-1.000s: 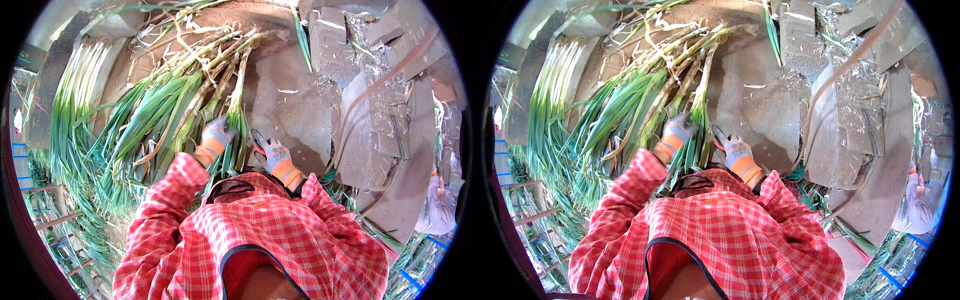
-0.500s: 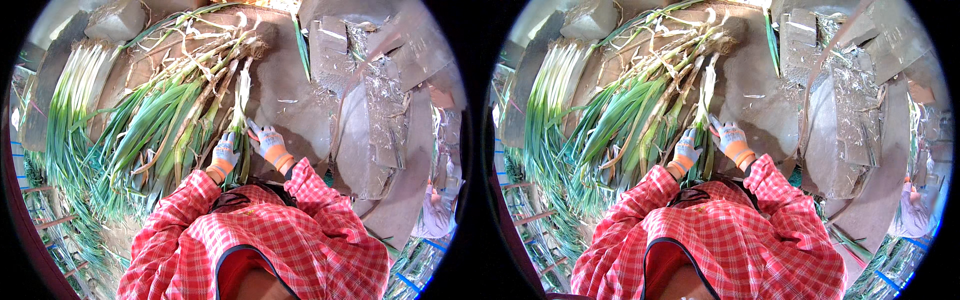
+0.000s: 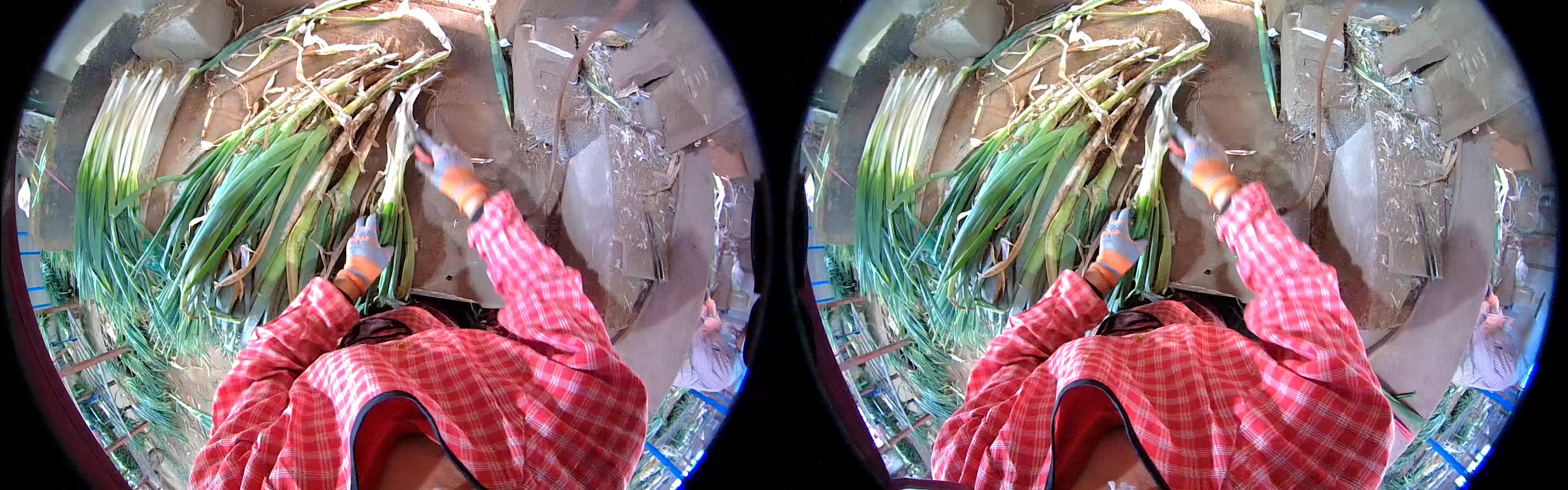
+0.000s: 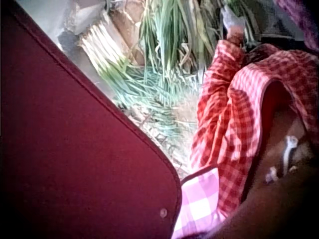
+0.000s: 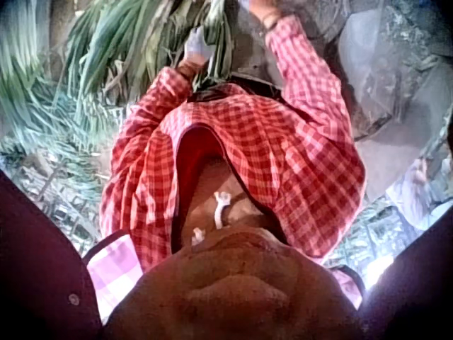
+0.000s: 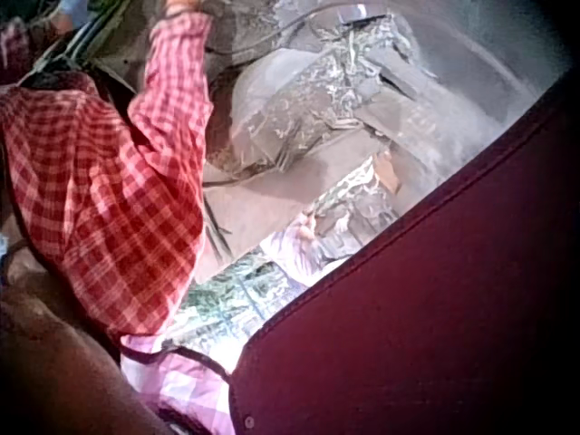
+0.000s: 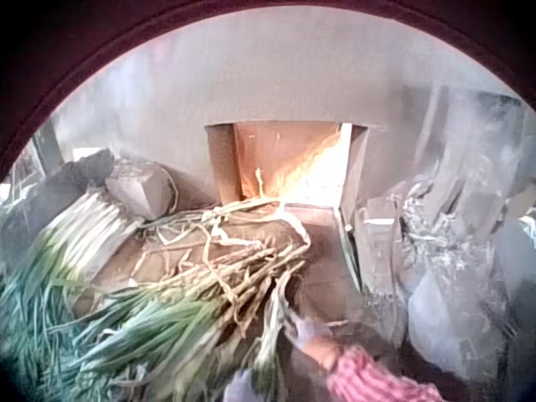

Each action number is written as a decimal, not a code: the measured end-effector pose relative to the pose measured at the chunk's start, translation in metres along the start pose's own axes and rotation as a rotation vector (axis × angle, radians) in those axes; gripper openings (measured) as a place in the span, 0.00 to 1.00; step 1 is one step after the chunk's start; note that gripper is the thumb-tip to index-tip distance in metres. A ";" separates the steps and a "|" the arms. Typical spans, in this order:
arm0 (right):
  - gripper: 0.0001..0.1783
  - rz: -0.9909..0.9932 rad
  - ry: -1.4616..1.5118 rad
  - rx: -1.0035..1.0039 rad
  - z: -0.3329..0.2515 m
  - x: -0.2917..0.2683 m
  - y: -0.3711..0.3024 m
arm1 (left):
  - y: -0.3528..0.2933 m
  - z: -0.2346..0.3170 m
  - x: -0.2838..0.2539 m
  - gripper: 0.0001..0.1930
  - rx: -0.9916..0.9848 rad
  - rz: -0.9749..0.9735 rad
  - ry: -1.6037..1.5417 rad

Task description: The person repeatedly picks up bunches of green onions, trims the roots and outer leaves by hand, and places the trimmed onions into a pile. The work is performed continuously in a covered processing area with large piles of green onions on the floor.

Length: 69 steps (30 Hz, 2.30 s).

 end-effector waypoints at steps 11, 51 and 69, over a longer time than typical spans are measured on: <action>0.43 -0.102 -0.007 -0.021 -0.036 -0.012 -0.183 | 0.019 0.047 -0.027 0.37 0.059 0.033 -0.086; 0.07 0.288 1.919 0.718 -0.060 0.098 -0.024 | -0.042 -0.007 -0.072 0.39 -0.024 -0.451 -0.923; 0.22 0.652 1.663 0.292 0.053 -0.097 0.194 | -0.125 -0.022 -0.182 0.20 -0.316 -0.586 -0.878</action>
Point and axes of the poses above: each hand's wrist, its own y-axis towards the middle knuckle, its own x-axis out of the palm, z = x × y, the point moved 9 cm from there along y, towards the middle knuckle, and after that the axes turned 3 degrees about -x, right-handed, at the moved point
